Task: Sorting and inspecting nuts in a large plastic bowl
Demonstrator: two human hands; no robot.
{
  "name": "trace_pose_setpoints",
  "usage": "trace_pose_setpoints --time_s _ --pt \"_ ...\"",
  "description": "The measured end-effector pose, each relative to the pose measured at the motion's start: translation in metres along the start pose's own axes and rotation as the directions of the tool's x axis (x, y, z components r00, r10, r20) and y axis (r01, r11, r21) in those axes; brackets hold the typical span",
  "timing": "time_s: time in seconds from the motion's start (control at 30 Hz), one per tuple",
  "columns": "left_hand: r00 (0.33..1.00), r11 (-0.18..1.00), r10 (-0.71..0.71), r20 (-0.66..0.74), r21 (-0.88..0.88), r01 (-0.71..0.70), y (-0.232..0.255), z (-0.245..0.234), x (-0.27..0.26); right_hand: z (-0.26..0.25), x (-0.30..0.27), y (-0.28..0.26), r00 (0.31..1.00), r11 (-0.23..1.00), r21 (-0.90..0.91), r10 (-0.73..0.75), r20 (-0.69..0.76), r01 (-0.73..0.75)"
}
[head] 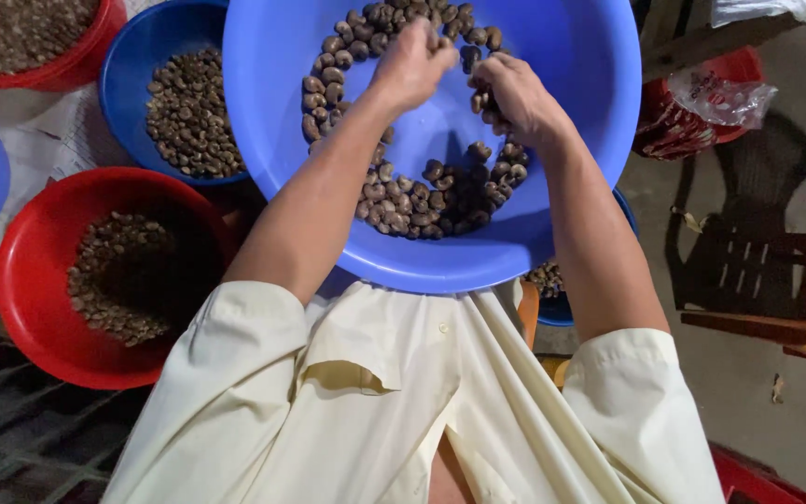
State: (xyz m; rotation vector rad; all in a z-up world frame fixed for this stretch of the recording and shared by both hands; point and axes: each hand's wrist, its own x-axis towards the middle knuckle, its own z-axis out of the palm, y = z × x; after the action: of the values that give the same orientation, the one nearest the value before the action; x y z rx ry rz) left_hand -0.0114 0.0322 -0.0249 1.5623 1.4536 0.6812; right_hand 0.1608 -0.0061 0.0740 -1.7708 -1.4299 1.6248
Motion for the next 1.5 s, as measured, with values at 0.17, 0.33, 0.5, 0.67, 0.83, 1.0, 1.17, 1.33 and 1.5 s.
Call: trace_pose_setpoints --time_s 0.17,0.33,0.5,0.67,0.83,1.0,1.17,1.33,1.5 --pt "0.966 0.986 0.119 -0.229 -0.087 -0.142 0.021 0.004 0.0 0.012 -0.007 -0.011 0.996 0.956 0.284 0.054 0.074 -0.073" --pt "0.973 0.971 0.214 -0.089 0.124 -0.202 0.06 0.009 -0.027 0.015 -0.009 -0.01 1.0 0.872 0.489 -0.01 0.008 0.005" --pt "0.924 0.931 0.365 -0.116 0.045 -0.362 0.066 0.004 -0.038 0.01 0.003 0.002 1.0 0.853 0.521 -0.003 -0.03 0.018" --pt "0.925 0.908 0.364 -0.107 -0.18 -0.378 0.074 -0.011 -0.048 0.006 0.008 0.007 1.0 0.798 0.603 0.001 -0.012 0.006" --pt "0.854 0.832 0.494 -0.166 -0.196 -0.519 0.07 -0.011 -0.046 0.004 0.003 0.003 0.99 0.781 0.622 -0.125 0.059 0.061" --pt "0.771 0.807 0.529 -0.354 -0.07 -0.586 0.071 -0.013 -0.043 -0.005 0.0 -0.002 0.986 0.734 0.673 -0.162 0.049 0.087" --pt "0.855 0.896 0.439 -0.277 0.071 -0.437 0.039 0.007 -0.023 -0.03 -0.004 -0.001 0.967 0.634 0.746 -0.25 -0.054 0.206" --pt "0.85 0.897 0.058 0.524 0.346 -0.275 0.054 0.017 -0.049 -0.072 -0.029 0.0 0.91 0.411 0.829 -0.328 -0.254 0.38" --pt "0.842 0.743 0.34 0.419 0.429 -0.514 -0.003 0.077 -0.031 -0.13 -0.074 0.045 0.845 0.377 0.765 -0.351 -0.404 0.522"
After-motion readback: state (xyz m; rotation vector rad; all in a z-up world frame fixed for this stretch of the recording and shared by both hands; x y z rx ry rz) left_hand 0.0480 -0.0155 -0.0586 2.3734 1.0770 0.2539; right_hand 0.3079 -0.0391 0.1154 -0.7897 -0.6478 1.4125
